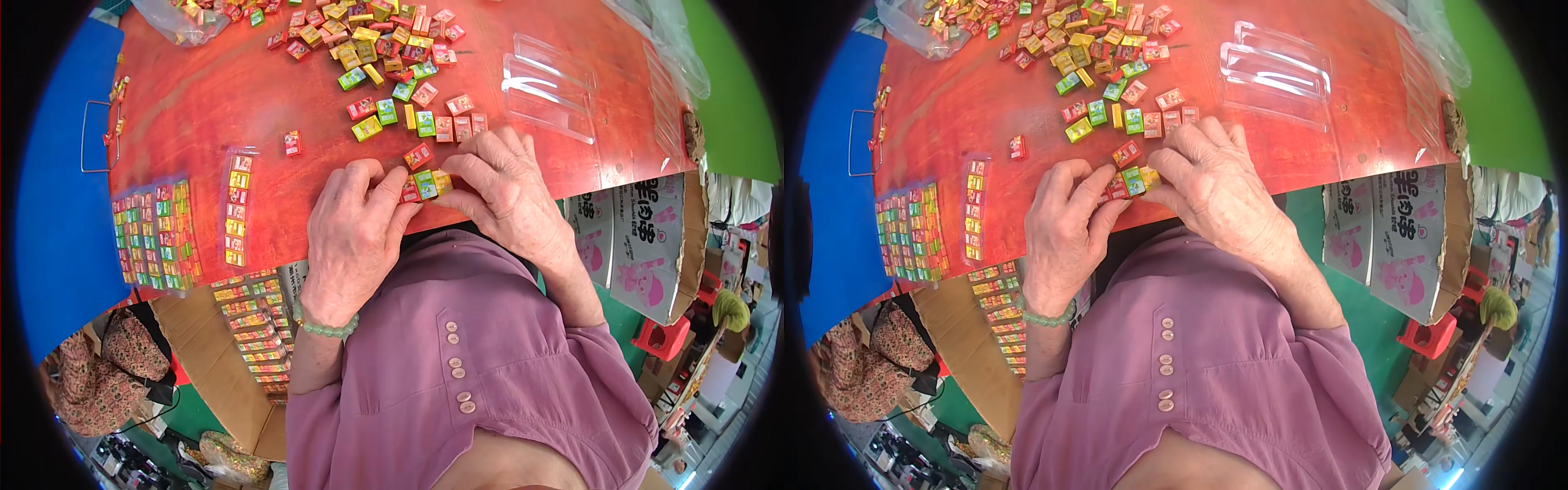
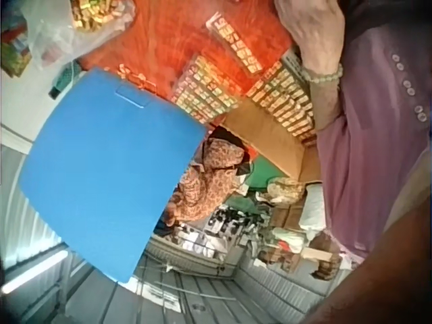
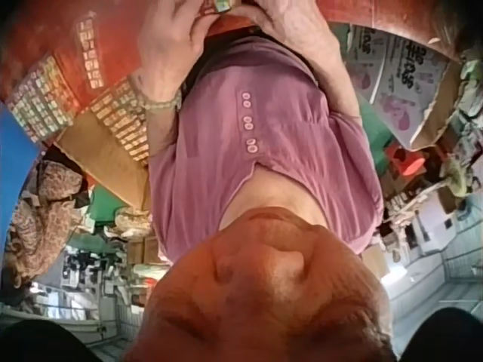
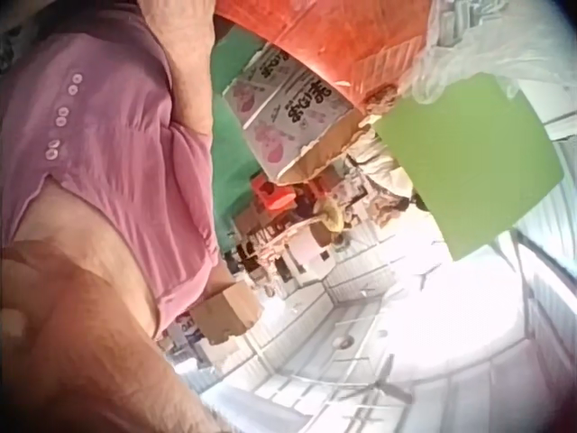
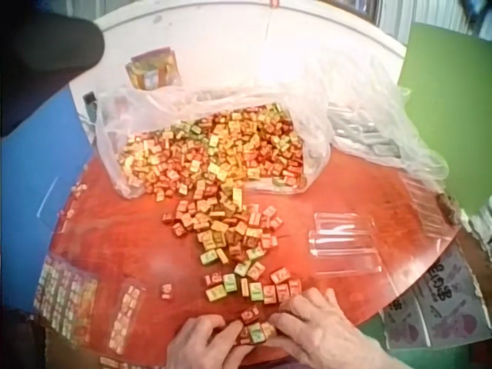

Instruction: Sorting and packing individually wrapped candies into plastic blister trays.

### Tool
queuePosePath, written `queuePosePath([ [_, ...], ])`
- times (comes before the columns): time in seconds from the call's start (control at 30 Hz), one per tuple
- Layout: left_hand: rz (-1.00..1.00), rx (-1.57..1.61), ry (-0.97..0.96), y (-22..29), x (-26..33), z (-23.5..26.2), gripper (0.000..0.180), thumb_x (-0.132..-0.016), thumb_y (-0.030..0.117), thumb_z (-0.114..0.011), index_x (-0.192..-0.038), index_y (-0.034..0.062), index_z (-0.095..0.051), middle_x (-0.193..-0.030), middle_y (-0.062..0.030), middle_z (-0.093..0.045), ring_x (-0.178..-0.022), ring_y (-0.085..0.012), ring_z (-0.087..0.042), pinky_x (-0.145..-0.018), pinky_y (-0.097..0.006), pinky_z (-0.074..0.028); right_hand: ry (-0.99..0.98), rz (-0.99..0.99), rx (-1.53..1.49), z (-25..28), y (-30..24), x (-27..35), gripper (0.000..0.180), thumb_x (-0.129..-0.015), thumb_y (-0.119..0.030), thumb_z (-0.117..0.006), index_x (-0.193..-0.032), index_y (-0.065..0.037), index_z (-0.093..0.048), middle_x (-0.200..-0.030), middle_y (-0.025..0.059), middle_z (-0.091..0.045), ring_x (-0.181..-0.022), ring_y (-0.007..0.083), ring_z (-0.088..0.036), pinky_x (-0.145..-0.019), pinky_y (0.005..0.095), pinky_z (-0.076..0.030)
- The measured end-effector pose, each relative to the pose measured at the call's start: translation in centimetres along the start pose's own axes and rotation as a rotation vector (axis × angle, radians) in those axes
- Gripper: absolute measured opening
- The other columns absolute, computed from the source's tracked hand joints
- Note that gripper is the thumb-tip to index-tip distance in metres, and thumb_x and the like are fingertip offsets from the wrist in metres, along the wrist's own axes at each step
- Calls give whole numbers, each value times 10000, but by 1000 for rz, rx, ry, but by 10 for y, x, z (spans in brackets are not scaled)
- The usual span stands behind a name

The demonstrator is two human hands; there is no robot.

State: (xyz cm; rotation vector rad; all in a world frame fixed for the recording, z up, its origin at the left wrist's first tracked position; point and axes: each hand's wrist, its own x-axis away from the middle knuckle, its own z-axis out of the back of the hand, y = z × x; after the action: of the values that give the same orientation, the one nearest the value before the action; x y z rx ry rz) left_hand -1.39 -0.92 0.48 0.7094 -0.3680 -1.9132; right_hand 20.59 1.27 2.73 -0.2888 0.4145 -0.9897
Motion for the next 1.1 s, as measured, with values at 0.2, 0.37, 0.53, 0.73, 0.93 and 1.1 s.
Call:
queuePosePath([
  [0.2, 6, -3, 27, 2, 1, 1, 373, -810, 103, -833, -1155, 21, -714, -1038, -103, -598, -918, -297, -627, -758, -422, -545, 16, 35, -54, 8, 1, -11, 348, -817, -252, -842, -1090, -70, -727, -1064, 73, -634, -1032, 289, -568, -890, 422, -429],
  [0.37, 17, -1, 24, 2, 2, 1, 374, -816, 113, -830, -1160, 24, -713, -1047, -107, -599, -924, -303, -625, -767, -428, -544, 92, -2, -7, 2, 1, -45, 307, -854, -220, -820, -1100, -65, -718, -1010, 77, -650, -1006, 292, -590, -893, 439, -437],
  [0.53, 3, 0, 44, 2, 1, 0, 383, -816, 119, -831, -1169, 28, -714, -1054, -110, -599, -926, -307, -625, -766, -429, -544, 146, 56, 70, -18, 4, -66, 246, -876, -204, -806, -1069, -86, -709, -996, 89, -665, -984, 298, -598, -884, 427, -444],
  [0.73, 7, 8, 49, 1, 1, -2, 386, -815, 133, -834, -1168, 28, -717, -1048, -105, -596, -922, -301, -623, -763, -427, -540, 188, 65, -29, -20, 12, -66, 135, -919, -105, -755, -1046, -76, -721, -905, 73, -664, -902, 251, -618, -818, 379, -475],
  [0.93, -4, 25, 57, -2, 2, -3, 382, -815, 134, -835, -1161, 24, -717, -1040, -101, -591, -914, -293, -620, -755, -425, -535, 235, -238, -468, 2, 13, -45, 57, -959, -4, -700, -1012, -20, -691, -872, -16, -638, -779, 63, -557, -685, 236, -463],
  [1.1, 0, 30, 58, -2, 2, -2, 386, -808, 124, -838, -1159, 20, -715, -1031, -99, -589, -906, -290, -620, -753, -419, -533, 128, -340, -499, 14, 5, -16, 36, -972, 18, -682, -990, -5, -660, -846, -24, -622, -758, 52, -568, -676, 227, -465],
])
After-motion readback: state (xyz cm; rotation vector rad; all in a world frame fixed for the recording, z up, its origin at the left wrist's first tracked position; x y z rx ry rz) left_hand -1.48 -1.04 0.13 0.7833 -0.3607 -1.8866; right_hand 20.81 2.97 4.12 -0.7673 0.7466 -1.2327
